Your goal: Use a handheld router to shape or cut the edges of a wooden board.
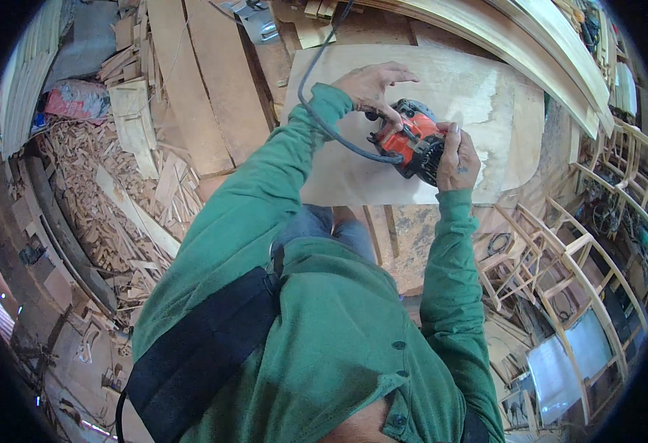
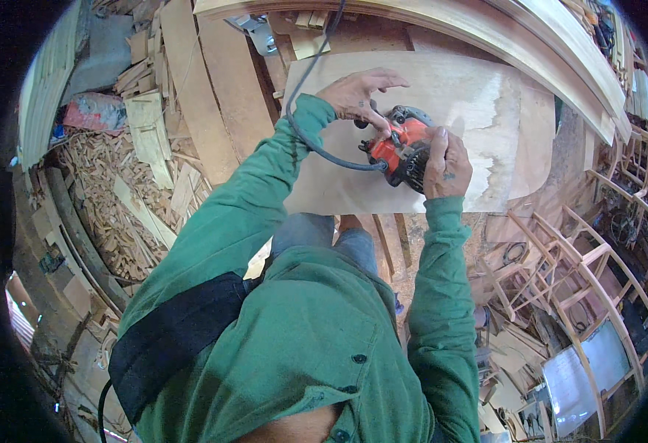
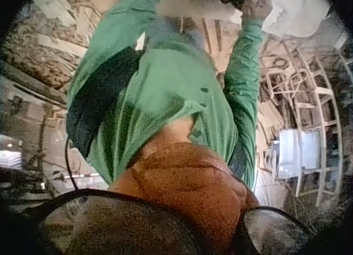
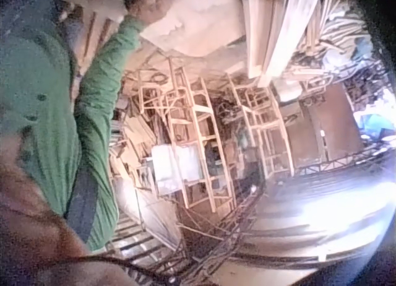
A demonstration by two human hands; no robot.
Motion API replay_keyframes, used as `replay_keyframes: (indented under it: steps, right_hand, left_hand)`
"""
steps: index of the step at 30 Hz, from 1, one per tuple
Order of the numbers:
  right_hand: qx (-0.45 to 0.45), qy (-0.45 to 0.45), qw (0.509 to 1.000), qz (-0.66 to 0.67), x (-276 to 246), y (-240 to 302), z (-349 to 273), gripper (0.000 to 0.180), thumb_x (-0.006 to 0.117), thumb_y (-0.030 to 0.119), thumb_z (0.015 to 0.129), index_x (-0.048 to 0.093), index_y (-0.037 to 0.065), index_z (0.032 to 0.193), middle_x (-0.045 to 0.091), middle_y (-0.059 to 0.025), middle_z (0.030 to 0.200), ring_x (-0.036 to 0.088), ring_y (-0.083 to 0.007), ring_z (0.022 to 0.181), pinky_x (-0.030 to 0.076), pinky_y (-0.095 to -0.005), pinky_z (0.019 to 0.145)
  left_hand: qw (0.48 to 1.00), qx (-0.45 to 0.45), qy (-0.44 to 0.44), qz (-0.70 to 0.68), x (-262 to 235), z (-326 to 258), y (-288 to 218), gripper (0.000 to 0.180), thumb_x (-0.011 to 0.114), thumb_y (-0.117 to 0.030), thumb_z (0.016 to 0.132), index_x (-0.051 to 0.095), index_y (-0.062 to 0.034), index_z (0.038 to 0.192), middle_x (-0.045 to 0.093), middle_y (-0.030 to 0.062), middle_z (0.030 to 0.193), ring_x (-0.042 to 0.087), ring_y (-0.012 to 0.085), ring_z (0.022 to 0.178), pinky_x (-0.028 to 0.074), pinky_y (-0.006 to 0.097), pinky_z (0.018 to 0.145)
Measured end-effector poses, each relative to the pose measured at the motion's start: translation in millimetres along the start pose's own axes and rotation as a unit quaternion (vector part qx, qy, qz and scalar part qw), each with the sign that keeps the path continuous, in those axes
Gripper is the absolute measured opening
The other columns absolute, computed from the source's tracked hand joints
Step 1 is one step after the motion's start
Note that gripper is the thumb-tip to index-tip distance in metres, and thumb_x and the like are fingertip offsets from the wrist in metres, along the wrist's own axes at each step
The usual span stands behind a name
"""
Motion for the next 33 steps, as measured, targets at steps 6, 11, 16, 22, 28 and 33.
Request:
replay_keyframes:
  steps: [6,11,16,22,28,33]
  right_hand:
    - [0.001,-0.001,1.0,0.002,-1,0,0,0.041,0.047,0.033,0.1,0.069,-0.001,0.101,0.068,-0.0144,0.101,0.064,-0.023,0.093,0.048,-0.032,0.087]
    - [-0.003,0.0,1.0,0.005,-1,-5,0,0.041,0.047,0.033,0.1,0.069,-0.001,0.101,0.069,-0.0139,0.1,0.064,-0.0229,0.093,0.048,-0.0318,0.088]
    - [-0.018,-0.005,1.0,0.004,0,-3,0,0.041,0.047,0.035,0.102,0.068,0.0,0.1,0.066,-0.0063,0.09,0.059,-0.0122,0.084,0.047,-0.0272,0.081]
    - [-0.068,-0.016,0.996,-0.061,1,3,8,0.041,0.045,0.033,0.102,0.068,-0.001,0.101,0.069,-0.0128,0.089,0.063,-0.0185,0.084,0.049,-0.0311,0.08]
    - [-0.1,-0.048,0.99,-0.085,-7,-12,14,0.038,0.045,0.031,0.1,0.064,0.001,0.088,0.063,-0.0214,0.086,0.061,-0.0396,0.081,0.047,-0.0461,0.073]
    - [-0.1,-0.042,0.993,-0.048,4,-13,8,0.038,0.045,0.031,0.099,0.064,0.0,0.087,0.063,-0.0222,0.086,0.06,-0.0392,0.084,0.046,-0.0467,0.077]
  left_hand:
    - [0.977,-0.088,-0.193,-0.029,-2,-16,14,0.063,0.084,-0.037,0.07,0.062,-0.0059,0.121,0.062,0.0082,0.116,0.062,0.0186,0.092,0.053,0.03,0.076]
    - [0.93,-0.18,-0.282,-0.151,29,-81,28,0.036,0.075,-0.018,0.083,0.064,-0.0027,0.113,0.066,0.0063,0.099,0.062,0.0105,0.083,0.051,0.025,0.069]
    - [0.867,-0.238,-0.267,-0.348,51,-105,31,0.025,0.073,-0.014,0.085,0.067,0.0019,0.103,0.066,0.0041,0.085,0.061,0.0084,0.072,0.05,0.023,0.064]
    - [0.863,-0.357,-0.168,-0.316,93,-110,70,0.019,0.073,-0.018,0.083,0.071,-0.0012,0.09,0.067,0.0032,0.071,0.061,0.009,0.063,0.048,0.024,0.057]
    - [0.894,-0.345,-0.138,-0.251,70,-85,22,0.019,0.072,-0.025,0.088,0.07,-0.0053,0.085,0.063,-0.0013,0.069,0.056,0.0083,0.058,0.044,0.025,0.051]
    - [0.886,-0.412,-0.131,-0.165,98,-105,67,0.03,0.072,-0.033,0.084,0.072,-0.0025,0.081,0.065,0.0039,0.066,0.059,0.011,0.058,0.047,0.028,0.054]
Point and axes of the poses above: each hand's wrist, its own z-axis towards the middle knuckle, its own x-axis out of the palm, y = z × x, the point moved 4 cm from there along z, towards the middle knuckle
